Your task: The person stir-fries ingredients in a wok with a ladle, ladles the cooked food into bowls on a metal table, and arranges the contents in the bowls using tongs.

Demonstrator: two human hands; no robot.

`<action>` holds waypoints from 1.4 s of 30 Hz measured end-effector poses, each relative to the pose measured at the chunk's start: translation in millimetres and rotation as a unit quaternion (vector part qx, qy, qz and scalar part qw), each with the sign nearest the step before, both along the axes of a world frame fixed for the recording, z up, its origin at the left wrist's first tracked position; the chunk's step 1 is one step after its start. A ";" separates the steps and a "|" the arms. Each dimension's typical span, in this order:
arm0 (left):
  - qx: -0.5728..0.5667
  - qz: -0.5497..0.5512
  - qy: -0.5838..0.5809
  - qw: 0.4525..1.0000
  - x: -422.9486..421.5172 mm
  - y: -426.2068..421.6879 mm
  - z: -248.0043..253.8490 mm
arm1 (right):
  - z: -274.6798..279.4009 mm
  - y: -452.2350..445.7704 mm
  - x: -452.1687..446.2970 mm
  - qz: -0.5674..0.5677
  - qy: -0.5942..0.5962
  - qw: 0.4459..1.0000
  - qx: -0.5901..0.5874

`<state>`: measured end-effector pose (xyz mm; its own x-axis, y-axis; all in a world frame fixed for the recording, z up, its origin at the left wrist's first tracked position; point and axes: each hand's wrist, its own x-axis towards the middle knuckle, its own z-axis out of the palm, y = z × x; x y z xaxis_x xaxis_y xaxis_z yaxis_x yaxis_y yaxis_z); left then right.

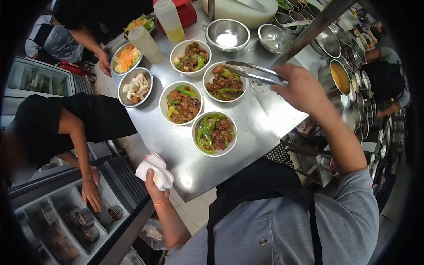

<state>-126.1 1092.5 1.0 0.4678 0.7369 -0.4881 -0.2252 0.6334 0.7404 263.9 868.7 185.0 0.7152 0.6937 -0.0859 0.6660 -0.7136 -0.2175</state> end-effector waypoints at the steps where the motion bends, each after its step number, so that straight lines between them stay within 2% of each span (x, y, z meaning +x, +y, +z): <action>1: -0.024 -0.030 -0.044 0.998 3.3 -2.4 16.1 | 5.0 -4.7 -2.1 -0.001 -0.002 1.000 0.007; 3: -0.009 -0.042 -0.031 0.999 4.7 -3.8 34.4 | 16.7 -16.1 -8.2 -0.007 0.035 0.999 0.018; 5: 0.002 -0.124 -0.111 0.986 4.0 -4.3 43.5 | 17.1 -24.6 -9.7 -0.020 0.003 1.000 0.001; 6: 0.018 -0.103 -0.093 0.990 15.5 -13.2 61.2 | 15.8 -28.8 -10.9 -0.032 -0.028 0.999 -0.020; 10: -0.005 -0.106 -0.077 0.991 23.1 -24.9 66.9 | 11.7 -36.6 -18.8 -0.028 -0.028 0.999 -0.013; 13: 0.009 -0.167 -0.110 0.980 55.0 -47.7 87.8 | 1.2 -70.9 -31.6 0.011 0.083 0.993 0.079; 15: -0.018 -0.213 -0.117 0.970 71.6 -64.3 90.6 | -15.6 -116.8 -53.7 -0.039 0.153 0.977 0.141; 17: -0.051 -0.286 -0.129 0.948 85.5 -82.3 87.7 | -42.7 -176.3 -86.3 -0.092 0.117 0.968 0.204; 18: -0.011 -0.297 -0.120 0.947 97.7 -99.6 95.2 | -53.5 -208.4 -104.5 -0.156 0.149 0.956 0.198; 19: -0.039 -0.304 -0.106 0.946 102.6 -109.5 94.9 | -61.2 -239.2 -122.8 -0.217 0.144 0.946 0.194; 20: -0.055 -0.360 -0.090 0.927 99.2 -112.6 88.3 | -75.7 -278.4 -149.0 -0.300 0.140 0.919 0.215; 21: -0.162 -0.338 -0.044 0.926 97.1 -109.1 69.5 | -100.2 -317.1 -175.1 -0.384 0.124 0.883 0.240; 22: -0.136 -0.299 -0.080 0.941 113.0 -140.0 77.3 | -127.5 -357.7 -198.3 -0.484 0.064 0.834 0.257; 23: -0.115 -0.347 -0.068 0.928 119.4 -161.5 85.8 | -150.3 -394.3 -222.0 -0.570 0.009 0.775 0.272; 24: -0.065 -0.368 -0.088 0.923 135.6 -178.0 80.6 | -158.4 -431.4 -238.4 -0.673 -0.004 0.685 0.279; 25: -0.049 -0.580 -0.218 0.783 158.3 -186.5 80.2 | -167.9 -470.4 -247.3 -0.753 -0.010 0.592 0.288; 26: -0.051 -0.590 -0.171 0.787 170.8 -219.0 96.0 | -197.2 -515.6 -256.3 -0.782 -0.066 0.519 0.338; 27: -0.047 -0.588 -0.121 0.799 175.7 -245.9 107.1 | -218.5 -546.3 -255.9 -0.802 -0.135 0.416 0.407; 28: -0.038 -0.567 -0.081 0.819 177.1 -261.0 101.1 | -225.2 -578.1 -256.5 -0.832 -0.126 0.361 0.401; 29: -0.139 -0.668 -0.098 0.724 187.9 -247.8 68.8 | -235.5 -614.3 -255.3 -0.857 -0.106 0.314 0.395; 31: -0.315 -0.602 -0.208 0.703 187.1 -311.5 70.7 | -299.9 -685.9 -245.4 -0.912 -0.139 0.257 0.287; 32: -0.384 -0.610 -0.138 0.680 188.9 -328.5 53.5 | -276.9 -701.7 -236.5 -0.912 0.043 0.204 0.355; 33: -0.443 -0.597 -0.077 0.664 189.5 -341.6 43.5 | -268.1 -716.3 -224.5 -0.918 0.117 0.289 0.245; 34: -0.390 -0.608 -0.018 0.691 175.4 -350.6 32.9 | -315.7 -738.4 -223.2 -0.879 0.117 0.228 0.401; 35: -0.281 -0.657 0.031 0.699 185.5 -398.0 73.2 | -333.4 -751.0 -205.9 -0.889 0.103 0.223 0.386; 36: -0.227 -0.626 0.097 0.740 176.9 -412.5 70.1 | -446.9 -811.8 -215.0 -0.822 0.078 0.193 0.529; 37: -0.178 -0.620 0.120 0.755 181.9 -441.9 82.0 | -444.7 -821.7 -188.4 -0.846 0.096 0.118 0.510; 38: -0.181 -0.613 0.118 0.760 181.2 -455.4 81.9 | -475.1 -853.5 -171.5 -0.850 0.129 0.109 0.499; 39: -0.173 -0.610 0.120 0.764 186.8 -469.6 87.0 | -512.2 -873.7 -161.4 -0.762 0.135 0.090 0.626; 40: -0.199 -0.584 0.147 0.773 184.4 -473.8 84.2 | -519.7 -870.5 -134.0 -0.754 0.164 0.103 0.627; 42: -0.219 -0.562 0.176 0.778 167.8 -481.2 79.6 | -519.9 -878.4 -129.5 -0.860 0.140 0.116 0.477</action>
